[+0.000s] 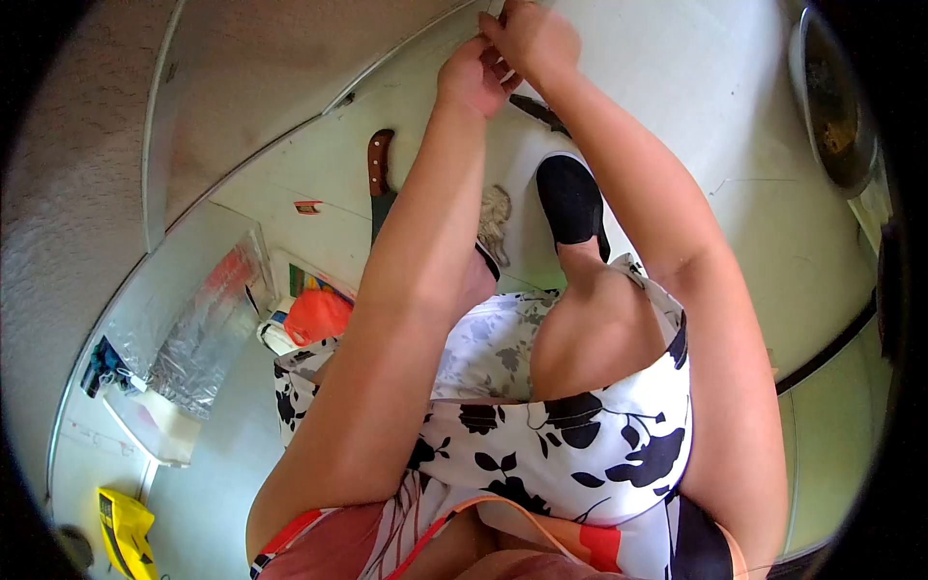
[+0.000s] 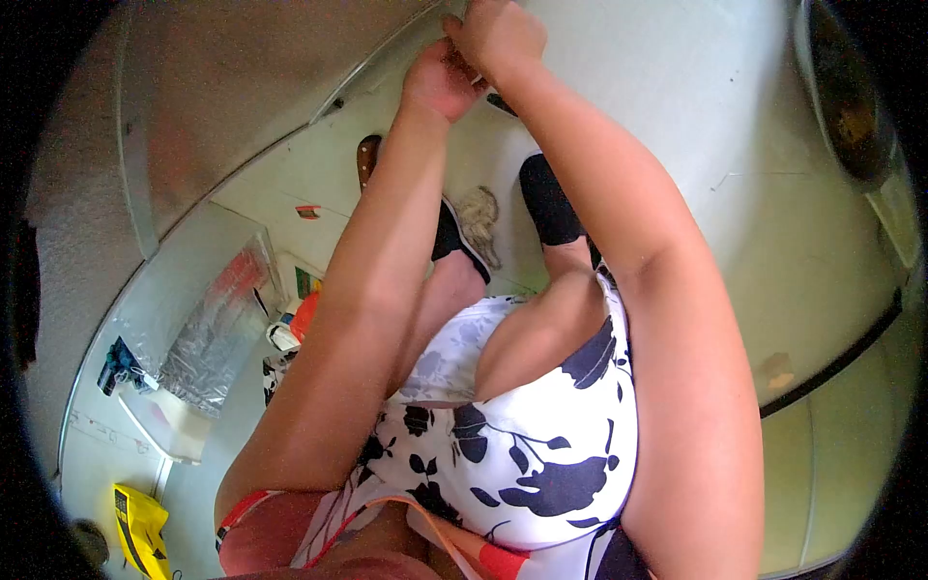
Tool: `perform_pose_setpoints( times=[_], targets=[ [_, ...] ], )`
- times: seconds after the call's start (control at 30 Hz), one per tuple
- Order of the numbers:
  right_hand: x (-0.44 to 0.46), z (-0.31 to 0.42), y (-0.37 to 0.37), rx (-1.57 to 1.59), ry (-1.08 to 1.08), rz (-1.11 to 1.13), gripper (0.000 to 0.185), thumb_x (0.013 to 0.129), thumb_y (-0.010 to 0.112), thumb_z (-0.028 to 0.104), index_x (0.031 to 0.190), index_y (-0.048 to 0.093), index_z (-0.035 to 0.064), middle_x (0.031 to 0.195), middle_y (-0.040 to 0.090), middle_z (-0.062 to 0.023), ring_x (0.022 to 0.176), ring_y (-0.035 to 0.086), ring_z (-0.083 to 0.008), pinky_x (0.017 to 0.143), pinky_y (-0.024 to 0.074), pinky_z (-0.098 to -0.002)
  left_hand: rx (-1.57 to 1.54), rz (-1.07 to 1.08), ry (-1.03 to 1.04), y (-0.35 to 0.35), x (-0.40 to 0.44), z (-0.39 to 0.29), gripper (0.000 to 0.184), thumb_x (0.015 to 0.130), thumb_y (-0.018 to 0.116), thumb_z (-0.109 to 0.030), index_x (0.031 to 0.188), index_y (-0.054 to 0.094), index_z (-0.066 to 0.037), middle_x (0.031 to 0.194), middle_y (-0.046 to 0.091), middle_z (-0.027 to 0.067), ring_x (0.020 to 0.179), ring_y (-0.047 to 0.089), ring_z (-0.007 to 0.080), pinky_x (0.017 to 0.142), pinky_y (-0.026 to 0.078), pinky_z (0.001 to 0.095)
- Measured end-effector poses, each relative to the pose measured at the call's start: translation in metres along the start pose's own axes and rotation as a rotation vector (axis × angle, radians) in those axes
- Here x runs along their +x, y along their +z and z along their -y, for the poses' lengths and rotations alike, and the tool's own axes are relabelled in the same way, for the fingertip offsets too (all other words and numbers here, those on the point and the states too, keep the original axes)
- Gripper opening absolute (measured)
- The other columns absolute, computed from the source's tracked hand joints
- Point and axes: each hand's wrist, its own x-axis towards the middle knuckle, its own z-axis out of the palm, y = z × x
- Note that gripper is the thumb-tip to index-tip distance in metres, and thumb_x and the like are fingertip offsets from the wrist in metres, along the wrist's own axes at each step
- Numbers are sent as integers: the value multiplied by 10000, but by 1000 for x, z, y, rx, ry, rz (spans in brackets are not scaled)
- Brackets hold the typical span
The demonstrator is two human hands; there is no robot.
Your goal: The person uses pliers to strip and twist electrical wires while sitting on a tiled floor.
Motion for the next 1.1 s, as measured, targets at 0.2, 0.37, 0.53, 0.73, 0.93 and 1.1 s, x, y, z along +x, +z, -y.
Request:
perform_pose_setpoints(
  times=[0.2, 0.37, 0.53, 0.73, 0.93, 1.1],
  targets=[
    [11, -21, 34, 172, 22, -107, 359, 867, 501, 353, 909, 670, 39, 858, 660, -221, 809, 657, -351, 733, 508, -461, 305, -53, 243, 8, -9, -4, 202, 860, 557, -177, 1026, 640, -95, 932, 644, 21, 867, 568, 168, 728, 427, 337],
    [22, -52, 76, 1139, 230, 52, 236, 869, 589, 252, 856, 625, 19, 767, 633, -72, 643, 552, -155, 560, 429, -271, 213, -88, 229, 7, -16, -10, 169, 853, 555, -136, 972, 652, -65, 884, 640, 22, 805, 575, 163, 699, 444, 337],
    [8, -31, 70, 1962, 484, 363, 172, 929, 525, 185, 938, 607, 34, 772, 579, -39, 662, 499, -129, 532, 386, -225, 74, 18, 203, -14, 14, -11, 174, 863, 544, -160, 916, 649, -32, 823, 634, 33, 791, 579, 182, 715, 461, 362],
    [-24, -55, 24, 1322, 386, 420, 215, 873, 620, 260, 1018, 611, 102, 797, 614, -57, 749, 602, -219, 625, 485, -343, 58, 12, 49, -1, -7, -10, 224, 892, 526, -217, 1018, 616, -56, 932, 664, 80, 855, 592, 228, 781, 443, 371],
    [-121, -174, 35, -406, -370, -134, 268, 747, 657, 245, 994, 593, 164, 1152, 550, -94, 1025, 543, -292, 762, 467, -421, 26, 76, 48, 4, -12, 0, 257, 900, 526, -243, 1079, 595, -72, 1150, 619, 118, 1075, 543, 298, 914, 396, 420],
    [-120, -183, 47, -500, -413, -264, 305, 694, 663, 179, 991, 599, 153, 1130, 559, -94, 1015, 537, -304, 804, 453, -417, 65, -51, 65, 0, -16, 4, 254, 887, 553, -241, 1084, 598, -88, 1121, 629, 105, 1031, 562, 268, 869, 417, 400]
  ],
)
